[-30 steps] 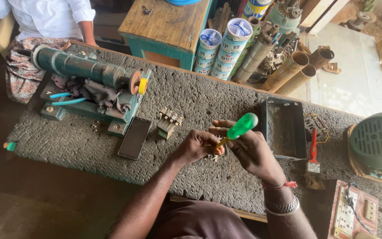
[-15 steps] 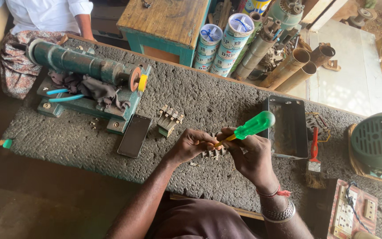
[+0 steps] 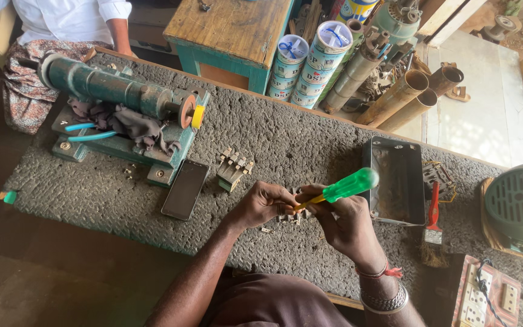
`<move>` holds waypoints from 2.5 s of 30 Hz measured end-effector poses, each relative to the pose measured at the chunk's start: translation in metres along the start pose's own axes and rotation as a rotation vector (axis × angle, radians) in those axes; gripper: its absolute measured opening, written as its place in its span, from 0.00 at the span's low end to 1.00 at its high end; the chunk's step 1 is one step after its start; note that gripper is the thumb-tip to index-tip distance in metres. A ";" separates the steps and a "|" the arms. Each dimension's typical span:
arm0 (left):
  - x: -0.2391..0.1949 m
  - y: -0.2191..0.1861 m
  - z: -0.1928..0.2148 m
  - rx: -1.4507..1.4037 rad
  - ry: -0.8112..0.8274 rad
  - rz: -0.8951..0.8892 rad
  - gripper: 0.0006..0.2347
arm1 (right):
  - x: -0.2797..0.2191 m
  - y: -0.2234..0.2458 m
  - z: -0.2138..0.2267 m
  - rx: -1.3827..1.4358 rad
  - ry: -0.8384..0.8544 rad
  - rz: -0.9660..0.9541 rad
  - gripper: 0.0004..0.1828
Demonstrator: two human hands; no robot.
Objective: The person uses a screwdriver to remove and reinsert small metal contacts into a rectangular electrical component on a workbench. They handle the component and contacts by hand, occasionally using a brush to clean the area. The task involves repeated insertion and removal of contacts without a visible final assembly or testing.
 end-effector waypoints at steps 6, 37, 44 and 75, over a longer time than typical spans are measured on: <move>-0.002 -0.019 0.005 0.175 -0.054 -0.047 0.07 | 0.001 0.000 -0.002 -0.037 0.042 0.024 0.12; -0.025 -0.020 -0.005 0.569 -0.330 -0.262 0.16 | 0.015 0.067 0.013 0.334 -0.417 0.320 0.16; -0.029 -0.001 -0.019 0.619 -0.318 -0.069 0.40 | 0.011 0.066 0.001 0.257 -0.299 0.358 0.13; 0.000 0.032 -0.011 0.663 -0.250 0.146 0.35 | 0.033 0.043 0.022 0.550 -0.311 0.310 0.15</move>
Point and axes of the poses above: each hand's wrist, its own x-axis towards the middle knuckle, its own z-axis out of the back of the hand, y = z × x, the point moved 7 cm from there along x, towards the middle knuckle, and after that the axes turned 5 degrees about z, right-handed, at the moved point
